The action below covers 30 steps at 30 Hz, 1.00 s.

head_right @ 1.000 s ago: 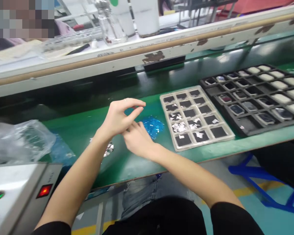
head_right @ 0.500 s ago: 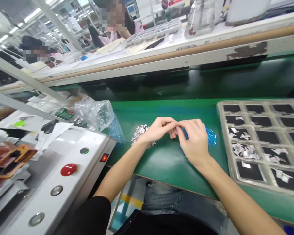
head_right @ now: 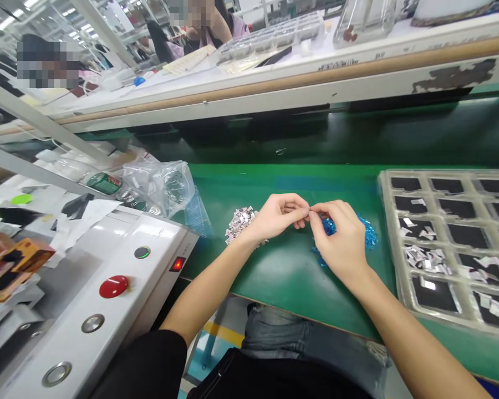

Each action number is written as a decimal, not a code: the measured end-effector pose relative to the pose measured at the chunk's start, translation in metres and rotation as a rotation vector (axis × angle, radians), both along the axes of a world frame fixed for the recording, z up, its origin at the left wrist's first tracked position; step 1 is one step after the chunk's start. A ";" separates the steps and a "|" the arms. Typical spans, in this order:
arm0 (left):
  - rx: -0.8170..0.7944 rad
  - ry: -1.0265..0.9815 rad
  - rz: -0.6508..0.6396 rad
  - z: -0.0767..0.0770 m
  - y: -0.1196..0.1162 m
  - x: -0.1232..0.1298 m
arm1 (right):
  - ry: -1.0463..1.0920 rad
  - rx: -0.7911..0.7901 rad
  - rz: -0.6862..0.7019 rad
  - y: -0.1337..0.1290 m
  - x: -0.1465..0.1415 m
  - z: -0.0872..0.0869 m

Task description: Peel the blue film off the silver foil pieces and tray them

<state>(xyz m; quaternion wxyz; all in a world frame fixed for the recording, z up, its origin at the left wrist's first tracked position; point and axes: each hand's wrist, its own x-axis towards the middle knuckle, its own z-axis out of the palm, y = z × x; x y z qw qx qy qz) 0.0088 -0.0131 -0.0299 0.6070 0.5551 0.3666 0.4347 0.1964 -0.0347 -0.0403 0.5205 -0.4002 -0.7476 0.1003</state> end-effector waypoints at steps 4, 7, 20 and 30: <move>0.024 0.030 -0.037 0.003 -0.005 -0.001 | 0.017 -0.039 -0.055 -0.001 0.000 0.000; 0.050 0.038 -0.007 0.005 -0.009 0.000 | 0.032 -0.058 -0.083 -0.002 -0.001 0.001; 0.067 -0.019 0.117 0.010 -0.015 0.001 | 0.061 -0.061 -0.059 -0.008 -0.006 0.005; 0.136 0.029 0.228 0.006 -0.011 0.000 | 0.056 -0.126 -0.121 0.000 0.006 0.013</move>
